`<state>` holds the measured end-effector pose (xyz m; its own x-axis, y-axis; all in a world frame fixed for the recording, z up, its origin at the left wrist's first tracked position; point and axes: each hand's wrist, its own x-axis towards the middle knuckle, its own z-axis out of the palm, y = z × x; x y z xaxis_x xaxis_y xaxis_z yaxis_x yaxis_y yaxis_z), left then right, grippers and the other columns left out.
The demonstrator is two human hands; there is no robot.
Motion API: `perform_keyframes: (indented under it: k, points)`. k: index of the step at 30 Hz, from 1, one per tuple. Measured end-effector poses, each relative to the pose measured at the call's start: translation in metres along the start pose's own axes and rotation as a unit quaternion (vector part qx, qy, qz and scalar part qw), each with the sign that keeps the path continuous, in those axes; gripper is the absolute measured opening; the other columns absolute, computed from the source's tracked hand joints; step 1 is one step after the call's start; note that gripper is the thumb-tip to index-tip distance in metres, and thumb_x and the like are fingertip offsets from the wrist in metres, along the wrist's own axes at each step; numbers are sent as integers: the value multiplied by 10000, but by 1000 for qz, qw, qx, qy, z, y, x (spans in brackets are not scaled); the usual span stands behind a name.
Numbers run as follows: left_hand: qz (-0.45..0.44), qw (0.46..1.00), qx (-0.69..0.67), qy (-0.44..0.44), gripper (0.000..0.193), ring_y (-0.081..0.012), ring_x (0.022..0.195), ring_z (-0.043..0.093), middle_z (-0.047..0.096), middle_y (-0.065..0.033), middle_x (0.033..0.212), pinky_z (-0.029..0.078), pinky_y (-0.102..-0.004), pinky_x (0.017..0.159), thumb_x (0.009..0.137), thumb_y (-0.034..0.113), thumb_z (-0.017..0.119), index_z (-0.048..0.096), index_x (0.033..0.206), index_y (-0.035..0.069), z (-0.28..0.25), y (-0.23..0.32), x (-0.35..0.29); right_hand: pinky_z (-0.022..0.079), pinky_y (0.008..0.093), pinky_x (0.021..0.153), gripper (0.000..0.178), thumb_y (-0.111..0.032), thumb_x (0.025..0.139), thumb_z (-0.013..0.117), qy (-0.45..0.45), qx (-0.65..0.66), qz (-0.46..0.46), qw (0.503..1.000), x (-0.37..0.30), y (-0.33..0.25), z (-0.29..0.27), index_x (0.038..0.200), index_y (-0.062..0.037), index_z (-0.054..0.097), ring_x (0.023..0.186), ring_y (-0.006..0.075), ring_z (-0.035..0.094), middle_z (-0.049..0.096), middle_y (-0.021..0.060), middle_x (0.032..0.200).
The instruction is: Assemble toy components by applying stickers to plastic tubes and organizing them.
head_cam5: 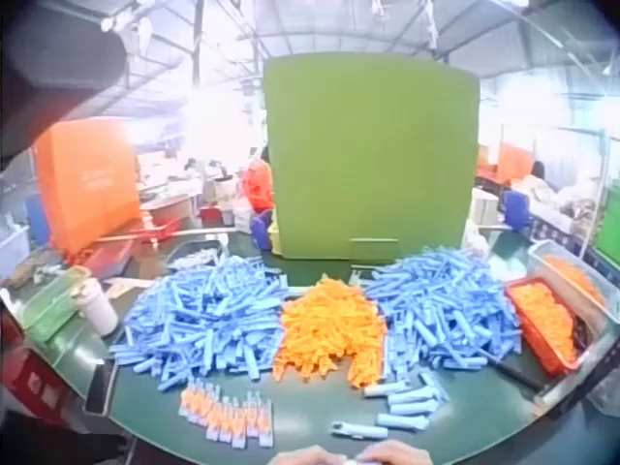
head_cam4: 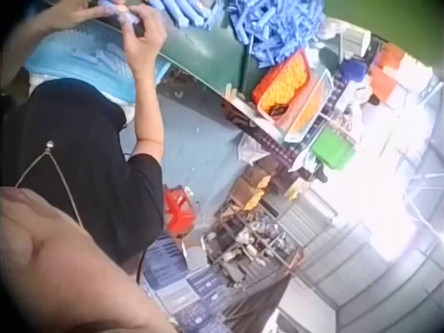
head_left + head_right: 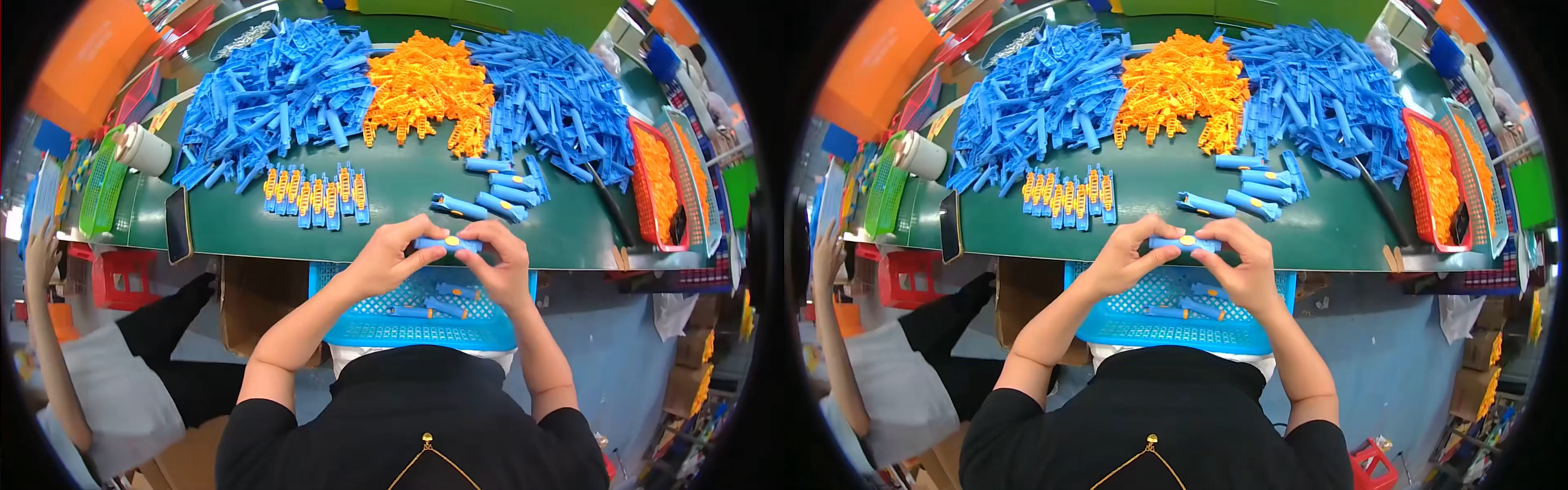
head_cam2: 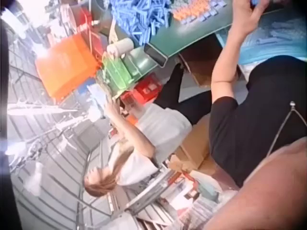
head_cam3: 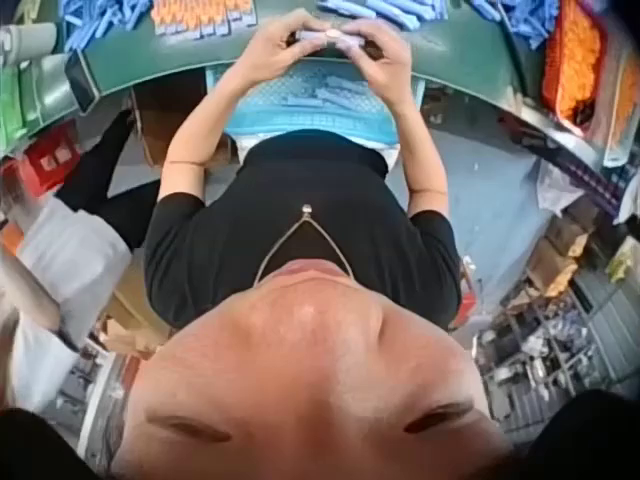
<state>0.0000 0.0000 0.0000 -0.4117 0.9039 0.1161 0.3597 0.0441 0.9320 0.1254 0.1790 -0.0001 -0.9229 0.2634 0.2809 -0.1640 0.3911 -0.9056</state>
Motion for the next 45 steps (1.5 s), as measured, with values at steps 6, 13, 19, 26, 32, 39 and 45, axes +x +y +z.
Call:
perform_keyframes:
  k: [6, 13, 19, 26, 32, 39, 45]
  points:
    - [-12, 987, -125, 103, 205, -120, 952, 601, 624, -55, 1045, 478, -261, 819, 906, 103, 671, 626, 1084, 12, -12, 0, -11, 520, 319, 741, 270, -15, 735, 763, 29, -35, -128, 991, 14, -10, 20, 992, -10, 678, 861, 253, 647, 642, 121, 958]
    - [123, 947, 295, -30, 269, -330, 1077, 540, 631, -86, 1126, 462, -395, 906, 815, 16, 644, 659, 1073, 90, -69, 15, 0, 478, 363, 776, 245, -60, 708, 779, 20, -153, -124, 980, 4, 4, 3, 935, -52, 688, 892, 276, 587, 640, 82, 923]
    - [68, 863, 499, -47, 293, -351, 1220, 453, 564, -67, 1264, 429, -422, 998, 784, 42, 658, 665, 1065, 122, -98, 5, 0, 416, 391, 837, 240, -85, 670, 804, 138, -324, -128, 927, 22, 21, 6, 885, -77, 697, 982, 282, 505, 567, 70, 934]
    - [169, 875, 449, -61, 145, -325, 1139, 519, 622, -85, 1122, 456, -416, 940, 785, 46, 672, 608, 915, 47, -96, -1, 41, 447, 380, 794, 114, -126, 859, 647, 169, -382, 7, 909, 64, 29, -79, 935, -54, 690, 879, 282, 579, 654, 104, 906]
    - [60, 981, 136, 123, 158, -161, 816, 544, 524, -59, 895, 451, -300, 742, 949, 117, 517, 523, 1093, 53, -62, 2, 37, 498, 359, 662, 229, -263, 844, 688, 126, -411, 147, 891, 79, 53, -90, 857, -35, 708, 695, 251, 639, 683, 121, 798]
    - [-25, 933, -351, -72, 290, -35, 601, 391, 447, 36, 775, 337, -200, 536, 1036, 268, 438, 477, 1252, 78, 15, -5, 35, 489, 395, 677, 183, -214, 860, 672, 143, -406, 126, 894, 69, 72, -101, 850, -31, 662, 751, 302, 648, 668, 139, 832]
    - [-91, 881, -448, -123, 402, -71, 678, 435, 446, 7, 835, 396, -226, 594, 1051, 357, 345, 439, 1316, 71, 41, -7, 43, 478, 461, 659, 159, -195, 976, 517, 161, -514, 57, 841, 82, 75, -102, 992, -59, 599, 803, 376, 639, 662, 189, 866]
